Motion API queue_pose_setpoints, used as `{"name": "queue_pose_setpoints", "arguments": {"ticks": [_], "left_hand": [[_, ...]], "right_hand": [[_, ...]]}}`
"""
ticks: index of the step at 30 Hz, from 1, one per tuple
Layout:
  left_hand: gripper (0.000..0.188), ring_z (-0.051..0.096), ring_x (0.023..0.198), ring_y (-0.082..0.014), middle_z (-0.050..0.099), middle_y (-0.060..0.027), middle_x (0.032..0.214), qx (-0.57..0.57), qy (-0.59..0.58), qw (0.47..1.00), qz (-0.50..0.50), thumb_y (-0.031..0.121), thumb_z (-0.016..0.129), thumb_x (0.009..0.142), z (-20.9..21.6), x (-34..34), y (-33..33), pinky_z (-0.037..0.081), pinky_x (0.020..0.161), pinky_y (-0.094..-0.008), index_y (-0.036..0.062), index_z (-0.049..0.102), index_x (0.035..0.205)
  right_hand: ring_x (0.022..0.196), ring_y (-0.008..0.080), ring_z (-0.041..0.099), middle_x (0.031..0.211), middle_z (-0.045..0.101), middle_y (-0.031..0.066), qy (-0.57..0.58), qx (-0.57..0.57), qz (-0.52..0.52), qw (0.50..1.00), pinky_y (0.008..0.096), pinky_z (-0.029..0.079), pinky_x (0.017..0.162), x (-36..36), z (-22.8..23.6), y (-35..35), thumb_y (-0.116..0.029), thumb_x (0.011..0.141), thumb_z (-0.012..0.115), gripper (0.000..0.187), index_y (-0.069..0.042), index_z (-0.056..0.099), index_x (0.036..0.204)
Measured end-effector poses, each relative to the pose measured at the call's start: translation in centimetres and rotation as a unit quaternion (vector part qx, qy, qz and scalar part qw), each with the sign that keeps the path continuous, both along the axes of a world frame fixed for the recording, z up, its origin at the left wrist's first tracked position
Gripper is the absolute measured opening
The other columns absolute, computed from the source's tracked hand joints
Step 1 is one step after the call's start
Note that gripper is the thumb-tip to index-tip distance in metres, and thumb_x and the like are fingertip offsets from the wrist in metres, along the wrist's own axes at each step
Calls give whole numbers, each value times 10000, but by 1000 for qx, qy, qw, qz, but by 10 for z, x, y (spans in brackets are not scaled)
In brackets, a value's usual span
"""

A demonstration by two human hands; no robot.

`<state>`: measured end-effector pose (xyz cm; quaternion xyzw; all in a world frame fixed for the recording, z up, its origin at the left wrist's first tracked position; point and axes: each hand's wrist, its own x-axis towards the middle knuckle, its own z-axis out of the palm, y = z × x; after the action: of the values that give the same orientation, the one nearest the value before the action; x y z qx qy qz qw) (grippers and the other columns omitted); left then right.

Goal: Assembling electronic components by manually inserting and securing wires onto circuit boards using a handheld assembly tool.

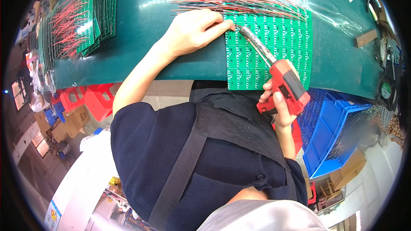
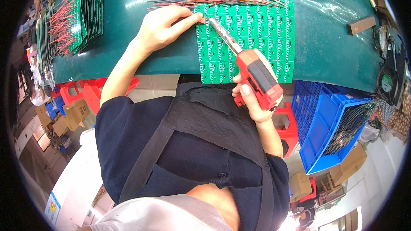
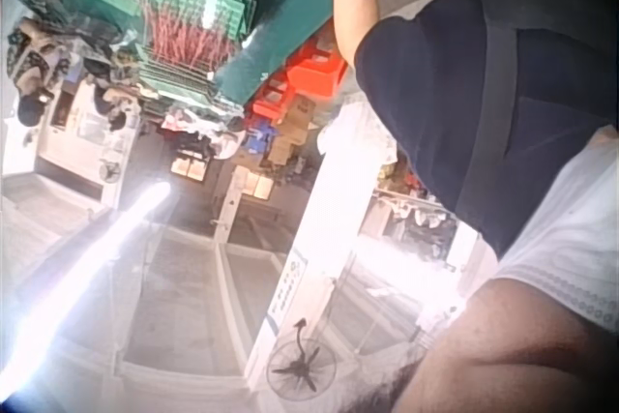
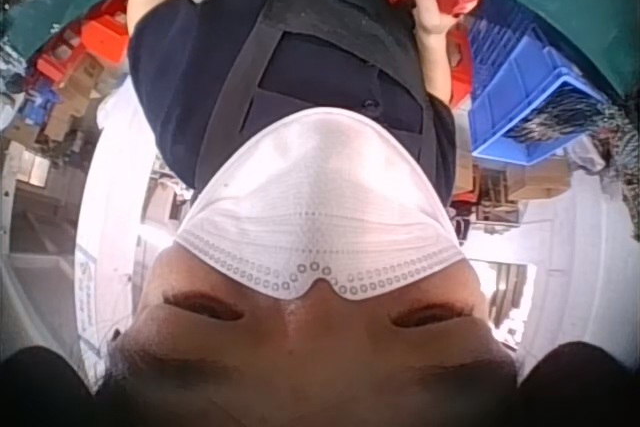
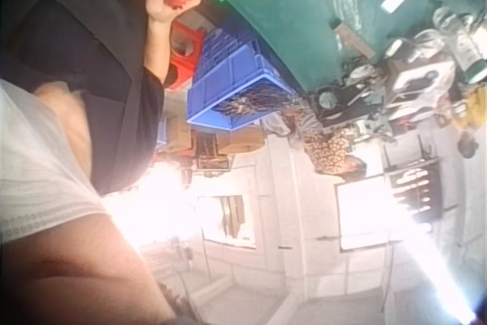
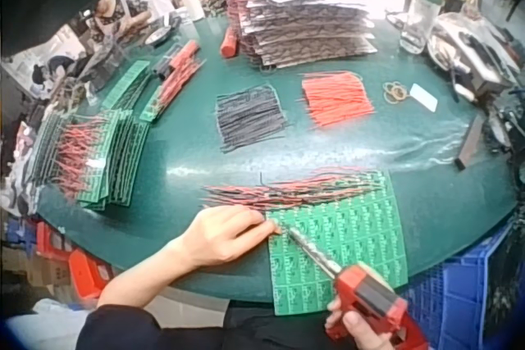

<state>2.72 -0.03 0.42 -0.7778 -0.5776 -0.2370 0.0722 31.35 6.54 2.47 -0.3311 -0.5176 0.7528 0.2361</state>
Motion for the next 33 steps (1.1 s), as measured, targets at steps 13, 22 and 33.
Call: {"name": "queue_pose_setpoints", "arguments": {"ticks": [13,22,33], "left_hand": [[306,611,687,-183,616,-46,831,-11,9,1000,3,72,638,749,1,1,-1,508,565,-280,96,660,1053],[273,588,754,-157,569,-27,867,16,75,997,-10,131,645,705,6,2,1,512,635,-270,70,636,971],[256,588,760,-162,569,-28,874,7,88,996,-11,136,649,711,9,3,1,516,658,-278,71,632,959]], "right_hand": [[732,217,621,890,594,170,22,21,-51,998,306,548,600,-3,4,-2,-240,819,578,445,88,506,1110],[711,171,610,891,597,149,-18,23,-2,1000,287,540,575,0,1,-2,-243,840,591,519,74,447,1225],[748,200,614,917,582,150,25,12,-22,999,296,546,602,-1,0,-1,-218,836,594,638,64,317,1337]]}}
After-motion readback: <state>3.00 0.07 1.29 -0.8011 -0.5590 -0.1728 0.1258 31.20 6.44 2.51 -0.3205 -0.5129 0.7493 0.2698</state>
